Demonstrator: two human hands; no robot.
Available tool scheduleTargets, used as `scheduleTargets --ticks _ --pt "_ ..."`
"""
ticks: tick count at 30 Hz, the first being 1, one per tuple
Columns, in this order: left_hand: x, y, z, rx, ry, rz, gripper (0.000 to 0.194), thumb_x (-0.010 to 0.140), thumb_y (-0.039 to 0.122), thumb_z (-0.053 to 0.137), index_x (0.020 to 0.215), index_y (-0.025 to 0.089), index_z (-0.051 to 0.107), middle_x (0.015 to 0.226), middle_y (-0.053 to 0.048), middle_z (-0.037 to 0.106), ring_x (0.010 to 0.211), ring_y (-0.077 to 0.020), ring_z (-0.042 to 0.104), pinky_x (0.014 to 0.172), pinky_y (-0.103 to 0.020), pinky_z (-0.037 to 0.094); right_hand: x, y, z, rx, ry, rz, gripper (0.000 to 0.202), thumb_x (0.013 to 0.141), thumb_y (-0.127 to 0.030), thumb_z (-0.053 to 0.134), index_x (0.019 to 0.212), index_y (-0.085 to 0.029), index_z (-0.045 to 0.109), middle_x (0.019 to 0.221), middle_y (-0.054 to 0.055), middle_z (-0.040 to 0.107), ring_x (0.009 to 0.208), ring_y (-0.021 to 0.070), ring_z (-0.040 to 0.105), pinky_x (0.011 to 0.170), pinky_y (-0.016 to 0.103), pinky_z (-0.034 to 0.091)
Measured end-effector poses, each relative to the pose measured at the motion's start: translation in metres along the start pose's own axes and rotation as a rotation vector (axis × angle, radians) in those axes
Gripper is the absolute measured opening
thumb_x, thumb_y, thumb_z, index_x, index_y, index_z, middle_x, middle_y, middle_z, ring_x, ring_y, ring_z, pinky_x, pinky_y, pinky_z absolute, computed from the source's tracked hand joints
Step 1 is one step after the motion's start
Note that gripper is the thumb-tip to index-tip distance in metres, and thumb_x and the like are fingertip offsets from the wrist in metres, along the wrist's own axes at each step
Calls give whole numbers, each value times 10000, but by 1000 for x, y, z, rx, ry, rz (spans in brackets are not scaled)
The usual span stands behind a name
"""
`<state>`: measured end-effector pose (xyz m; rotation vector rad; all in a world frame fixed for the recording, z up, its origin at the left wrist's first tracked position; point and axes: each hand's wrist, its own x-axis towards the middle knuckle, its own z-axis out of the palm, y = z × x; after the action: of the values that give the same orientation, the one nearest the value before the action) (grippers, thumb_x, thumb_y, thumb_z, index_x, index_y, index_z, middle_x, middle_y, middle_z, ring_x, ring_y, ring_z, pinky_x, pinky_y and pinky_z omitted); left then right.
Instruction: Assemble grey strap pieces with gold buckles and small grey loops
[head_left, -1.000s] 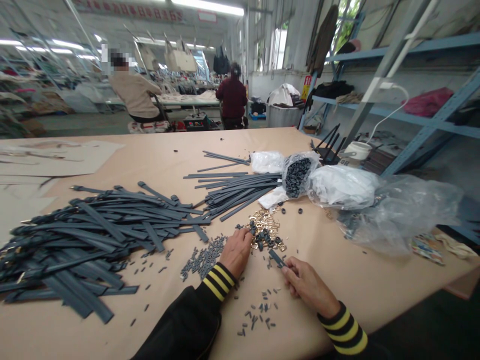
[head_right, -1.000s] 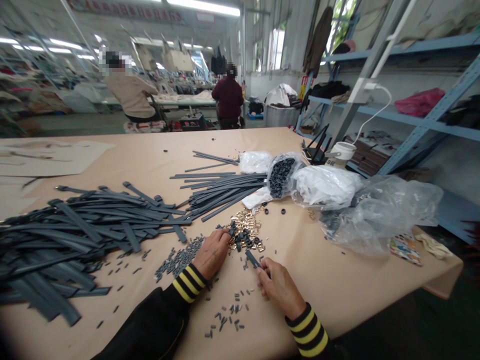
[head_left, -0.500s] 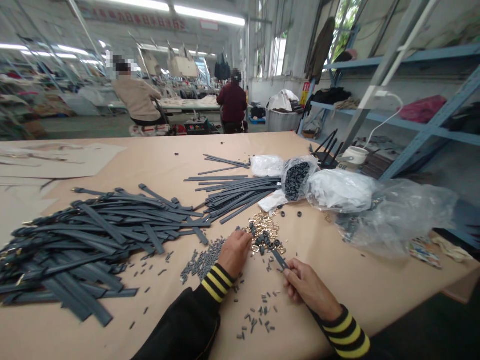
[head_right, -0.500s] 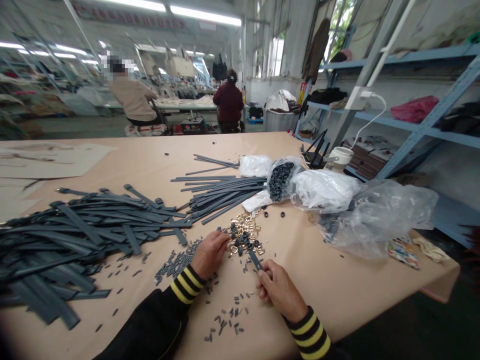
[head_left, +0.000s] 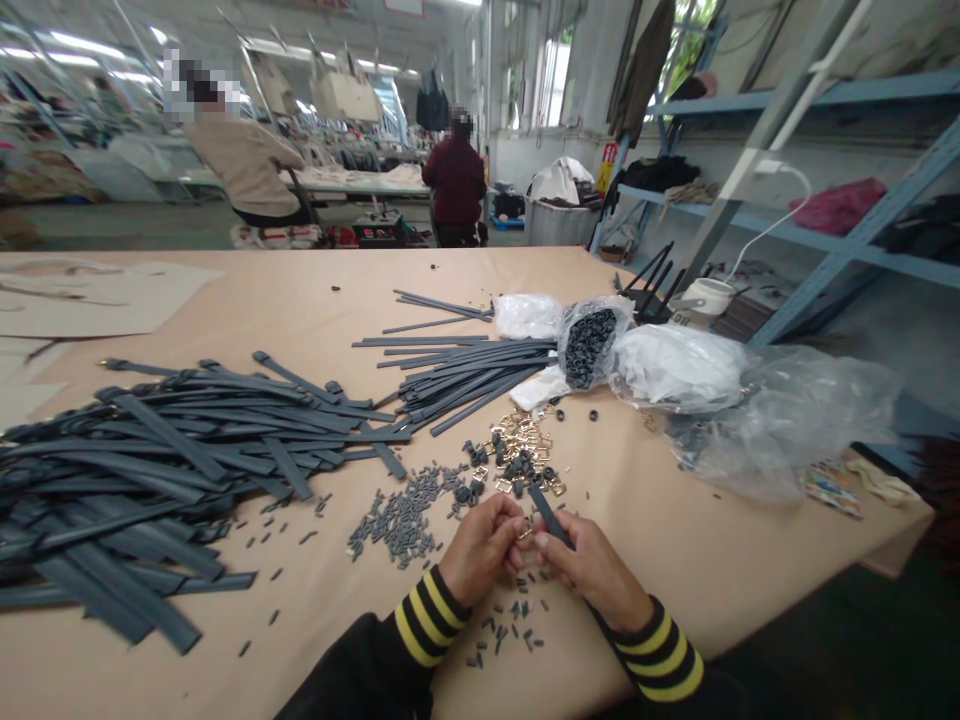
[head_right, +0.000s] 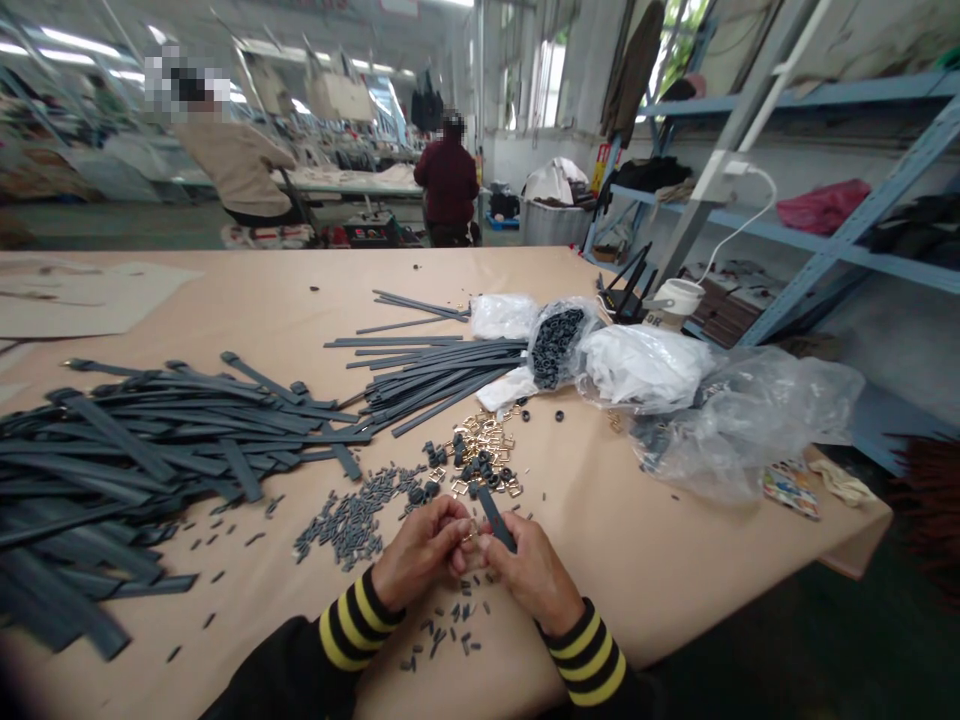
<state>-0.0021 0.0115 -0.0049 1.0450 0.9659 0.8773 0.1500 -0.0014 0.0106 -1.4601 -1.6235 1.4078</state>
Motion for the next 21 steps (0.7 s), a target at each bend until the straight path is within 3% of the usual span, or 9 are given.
scheduleTargets --ticks 5,9,15,21 --pt "-1 -1 0 60 16 2 215 745 348 502 688 158 420 451 45 529 361 -64 468 371 -156 358 3 -2 5 68 -67 -109 138 792 -260 486 775 -138 548 641 -18 540 546 80 453 511 184 354" --pt "-2 -4 2 96 0 -7 201 775 344 454 696 166 405 446 44 536 318 -50 422 329 -139 301 5 3 7 77 -107 -135 189 797 -258 475 660 -134 510 578 -28 491 510 67 409 493 180 338" --pt "-2 -9 2 109 -35 25 206 804 355 423 730 165 392 473 44 531 334 -40 404 338 -134 309 1 2 5 47 -105 -118 199 801 -269 482 657 -133 502 585 -26 487 500 58 409 483 171 340" --pt "-4 -11 -4 149 -160 50 180 812 353 425 806 175 400 522 53 522 352 -42 429 338 -131 311 -4 5 0 274 -160 16 277 779 -419 497 730 -149 466 557 -55 455 356 15 291 323 142 211"
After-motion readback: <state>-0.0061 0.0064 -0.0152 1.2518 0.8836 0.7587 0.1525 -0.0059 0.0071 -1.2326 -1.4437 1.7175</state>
